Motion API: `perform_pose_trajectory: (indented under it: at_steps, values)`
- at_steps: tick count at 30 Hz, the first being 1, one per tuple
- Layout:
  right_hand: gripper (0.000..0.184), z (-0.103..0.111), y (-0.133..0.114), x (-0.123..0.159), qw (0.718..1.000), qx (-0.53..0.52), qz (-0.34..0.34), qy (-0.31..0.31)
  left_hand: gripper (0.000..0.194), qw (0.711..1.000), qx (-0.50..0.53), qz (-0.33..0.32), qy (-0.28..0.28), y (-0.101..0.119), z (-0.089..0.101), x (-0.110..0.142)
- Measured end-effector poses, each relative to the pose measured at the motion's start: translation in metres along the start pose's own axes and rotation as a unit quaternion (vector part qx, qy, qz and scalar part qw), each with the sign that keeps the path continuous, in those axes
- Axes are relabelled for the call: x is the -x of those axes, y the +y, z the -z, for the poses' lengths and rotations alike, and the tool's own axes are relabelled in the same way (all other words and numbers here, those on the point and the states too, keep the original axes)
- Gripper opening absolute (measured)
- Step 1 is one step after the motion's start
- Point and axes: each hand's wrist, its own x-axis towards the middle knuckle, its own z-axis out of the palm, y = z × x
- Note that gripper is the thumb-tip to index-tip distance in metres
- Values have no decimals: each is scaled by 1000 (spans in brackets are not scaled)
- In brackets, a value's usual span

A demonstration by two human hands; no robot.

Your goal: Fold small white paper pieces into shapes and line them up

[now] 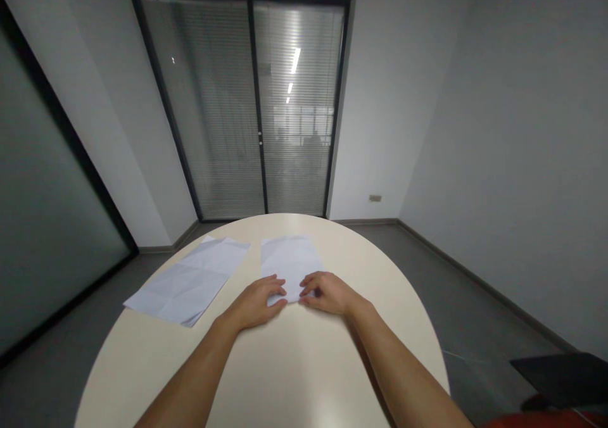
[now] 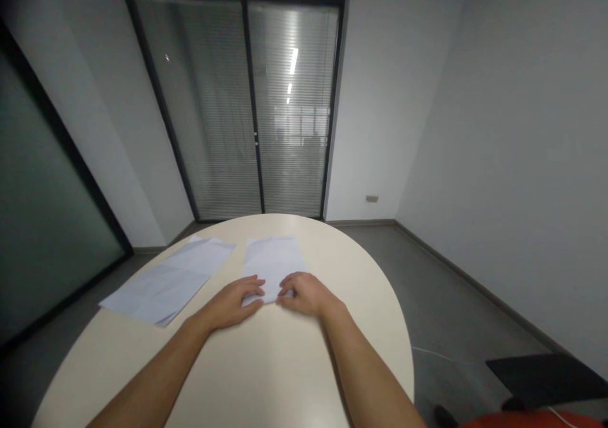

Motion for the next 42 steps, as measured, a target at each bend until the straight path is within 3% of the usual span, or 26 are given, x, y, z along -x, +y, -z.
perform_pose_trajectory:
  at_steps: [4,12,16,20,27,38,42]
  values:
    - [22,-2,2,-1,1000,-21,-5,11,30,998,56,3,8,-3,1,0]
    - [28,8,9,5,993,-74,-93,17,38,989,115,88,43,-14,9,1]
    - [35,16,12,10,986,-100,-132,24,37,987,117,93,66,-13,13,1]
    - [40,17,16,12,982,-113,-143,50,37,980,134,102,110,-16,13,0]
    - [29,5,32,11,972,-76,-185,122,39,974,125,117,146,-25,10,-2]
    - [31,5,42,8,963,-93,-186,170,30,961,159,155,162,-32,3,-7]
    - [49,0,48,8,958,-117,-188,184,31,957,187,142,171,-31,4,-9]
